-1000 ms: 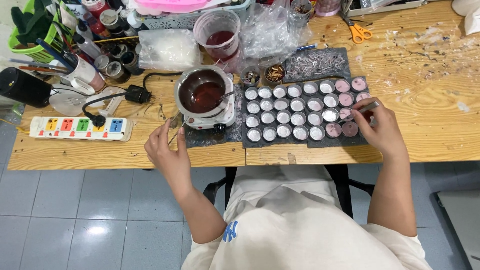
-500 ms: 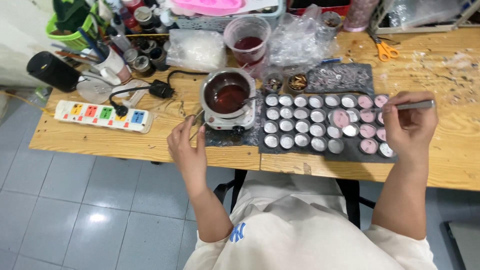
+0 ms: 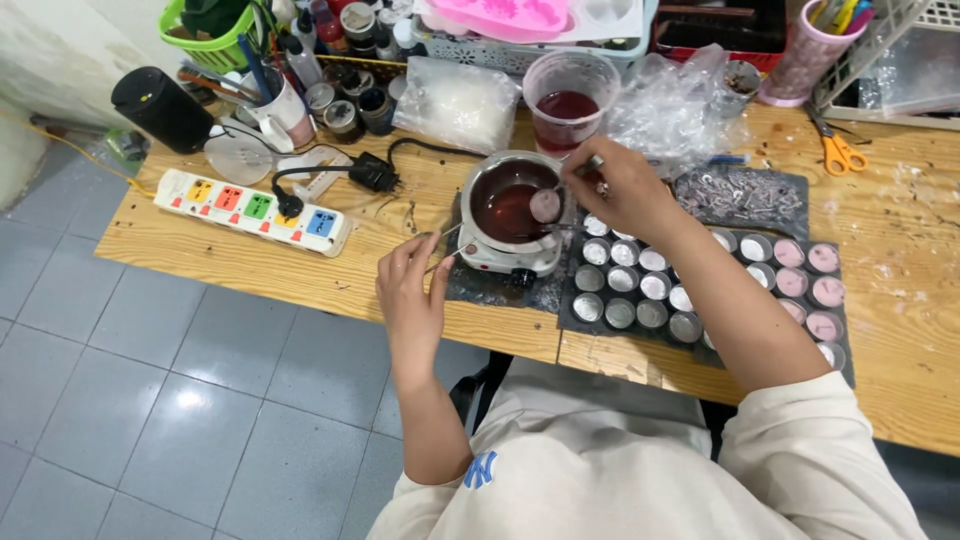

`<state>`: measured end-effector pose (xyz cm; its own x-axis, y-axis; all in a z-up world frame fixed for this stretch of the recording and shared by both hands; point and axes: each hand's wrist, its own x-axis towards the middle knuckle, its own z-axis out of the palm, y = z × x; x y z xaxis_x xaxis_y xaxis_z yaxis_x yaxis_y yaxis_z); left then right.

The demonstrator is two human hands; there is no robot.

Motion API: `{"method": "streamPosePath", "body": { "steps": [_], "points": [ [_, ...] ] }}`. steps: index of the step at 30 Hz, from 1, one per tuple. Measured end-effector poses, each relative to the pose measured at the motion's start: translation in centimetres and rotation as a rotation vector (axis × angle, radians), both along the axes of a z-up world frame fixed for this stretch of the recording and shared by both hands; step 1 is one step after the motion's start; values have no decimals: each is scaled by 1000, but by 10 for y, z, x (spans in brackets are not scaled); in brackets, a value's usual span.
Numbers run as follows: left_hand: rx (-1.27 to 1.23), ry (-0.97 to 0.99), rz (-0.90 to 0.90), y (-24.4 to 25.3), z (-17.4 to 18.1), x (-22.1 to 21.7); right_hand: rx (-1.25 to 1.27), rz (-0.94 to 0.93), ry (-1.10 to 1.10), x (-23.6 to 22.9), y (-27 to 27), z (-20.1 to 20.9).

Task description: Pouring melted red wax from a melting pot into small tea light candle molds using a spoon.

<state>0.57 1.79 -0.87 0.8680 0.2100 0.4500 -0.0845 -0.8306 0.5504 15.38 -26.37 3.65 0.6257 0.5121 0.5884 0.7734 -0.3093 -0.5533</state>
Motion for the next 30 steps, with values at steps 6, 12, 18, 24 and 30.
{"method": "streamPosePath", "body": {
  "steps": [6,12,18,24,30],
  "points": [
    [-9,14,-3,1,0,1,-280,-39,-66,-3,3,19],
    [-43,13,-25,0,0,0,-413,18,-30,-2,-8,28],
    [-75,-23,-36,-6,5,0,-447,17,18,-8,-5,27],
    [-81,-55,-61,-5,4,-2,-276,-1,75,-13,-35,28],
    [-85,-42,-57,-4,5,-3,-253,-59,67,-38,-80,41]
  ]
}}
